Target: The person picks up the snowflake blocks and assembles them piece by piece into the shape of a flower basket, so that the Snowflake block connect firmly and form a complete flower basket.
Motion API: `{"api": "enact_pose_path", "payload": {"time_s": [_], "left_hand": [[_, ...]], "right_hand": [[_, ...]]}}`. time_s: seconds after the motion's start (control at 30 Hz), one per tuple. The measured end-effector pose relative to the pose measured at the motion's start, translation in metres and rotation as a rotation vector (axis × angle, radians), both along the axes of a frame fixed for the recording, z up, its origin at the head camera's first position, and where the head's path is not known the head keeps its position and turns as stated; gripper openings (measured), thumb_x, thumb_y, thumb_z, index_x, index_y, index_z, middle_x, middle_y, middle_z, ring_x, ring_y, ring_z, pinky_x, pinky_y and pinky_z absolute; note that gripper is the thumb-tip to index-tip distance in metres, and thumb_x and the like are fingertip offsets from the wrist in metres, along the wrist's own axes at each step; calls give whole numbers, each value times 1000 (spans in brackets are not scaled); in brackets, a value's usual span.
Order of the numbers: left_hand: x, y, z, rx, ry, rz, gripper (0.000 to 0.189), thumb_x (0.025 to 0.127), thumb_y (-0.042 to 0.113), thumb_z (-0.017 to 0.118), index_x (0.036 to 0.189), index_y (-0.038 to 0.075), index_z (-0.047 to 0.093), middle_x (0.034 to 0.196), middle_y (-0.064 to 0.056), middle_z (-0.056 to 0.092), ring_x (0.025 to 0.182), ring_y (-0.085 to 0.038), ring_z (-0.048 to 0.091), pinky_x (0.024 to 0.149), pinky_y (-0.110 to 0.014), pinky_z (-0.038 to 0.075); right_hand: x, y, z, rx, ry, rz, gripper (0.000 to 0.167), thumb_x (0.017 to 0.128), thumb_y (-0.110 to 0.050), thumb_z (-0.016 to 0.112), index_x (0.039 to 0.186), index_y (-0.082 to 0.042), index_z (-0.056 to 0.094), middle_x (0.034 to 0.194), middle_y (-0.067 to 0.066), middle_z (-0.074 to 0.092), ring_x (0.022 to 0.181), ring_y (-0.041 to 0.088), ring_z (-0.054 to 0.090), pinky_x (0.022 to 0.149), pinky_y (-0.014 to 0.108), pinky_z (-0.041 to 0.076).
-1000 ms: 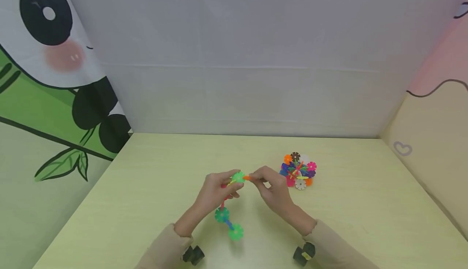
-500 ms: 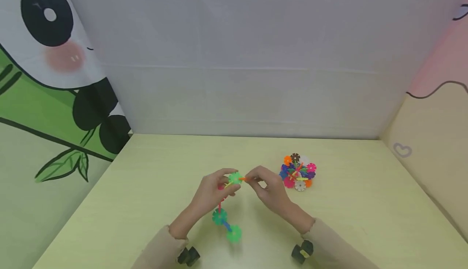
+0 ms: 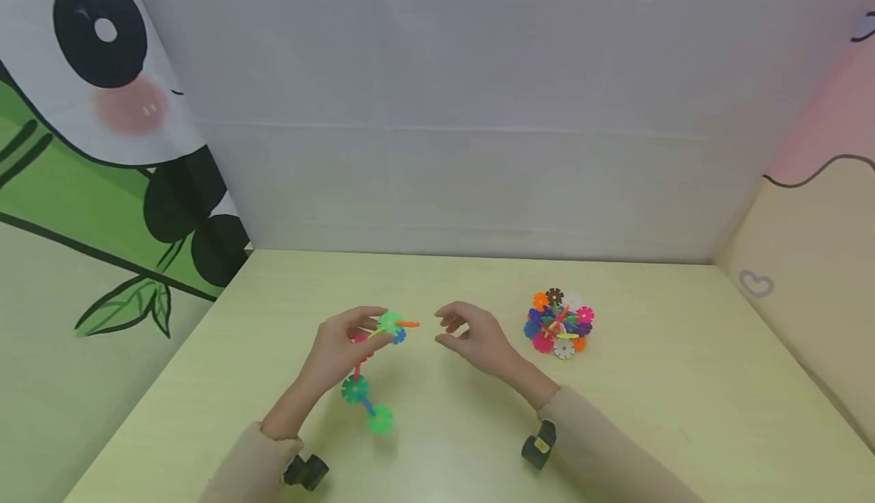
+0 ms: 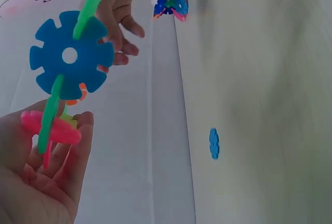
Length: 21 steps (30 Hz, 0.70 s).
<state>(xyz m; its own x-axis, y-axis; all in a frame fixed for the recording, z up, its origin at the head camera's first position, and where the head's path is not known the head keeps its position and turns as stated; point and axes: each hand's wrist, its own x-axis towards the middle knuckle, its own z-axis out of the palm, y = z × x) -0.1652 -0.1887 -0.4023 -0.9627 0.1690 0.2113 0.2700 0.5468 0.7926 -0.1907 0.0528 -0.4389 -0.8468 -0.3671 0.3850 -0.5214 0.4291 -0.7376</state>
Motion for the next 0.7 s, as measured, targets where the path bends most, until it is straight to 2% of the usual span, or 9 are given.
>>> {"api": "enact_pose_path", "payload": {"time_s": [0.17, 0.3, 0.43, 0.57, 0.7], "left_hand": [[-1, -28, -2, -49, 4, 71, 40, 86, 16, 75, 124, 4, 66, 108, -22, 72, 91, -28, 70, 67, -22, 53], [-2, -43, -6, -67, -32, 118, 42, 88, 19, 74, 126, 7, 65, 113, -22, 71, 95, -28, 71, 71, -22, 54], [-1, -49, -8, -73, -62, 143, 44, 88, 21, 74, 128, 5, 63, 113, -23, 70, 95, -30, 71, 69, -22, 54], [0, -48, -7, -77, -68, 154, 44, 88, 20, 74, 128, 4, 63, 113, -23, 70, 96, -30, 70, 68, -20, 54], [0, -45, -4, -66, -51, 138, 43, 88, 17, 74, 127, 3, 64, 112, -24, 70, 96, -31, 70, 70, -21, 53]], "right_hand": [[-25, -13, -12, 125, -102, 14, 35, 86, -9, 73, 118, 2, 65, 104, 18, 69, 89, 24, 67, 69, 20, 52], [-48, -30, -27, 122, -209, 46, 37, 85, -10, 75, 118, 1, 65, 103, 16, 67, 86, 18, 63, 69, 20, 50], [-68, -47, -42, 125, -289, 90, 38, 84, -12, 77, 119, -2, 65, 103, 13, 64, 85, 15, 59, 68, 21, 50], [-79, -60, -52, 206, -299, 101, 41, 85, -16, 76, 124, -7, 65, 101, 7, 63, 88, 13, 55, 73, 22, 47], [-80, -65, -49, 301, -273, 93, 39, 86, -22, 75, 121, -9, 68, 94, 4, 61, 86, 13, 51, 72, 23, 42]]}}
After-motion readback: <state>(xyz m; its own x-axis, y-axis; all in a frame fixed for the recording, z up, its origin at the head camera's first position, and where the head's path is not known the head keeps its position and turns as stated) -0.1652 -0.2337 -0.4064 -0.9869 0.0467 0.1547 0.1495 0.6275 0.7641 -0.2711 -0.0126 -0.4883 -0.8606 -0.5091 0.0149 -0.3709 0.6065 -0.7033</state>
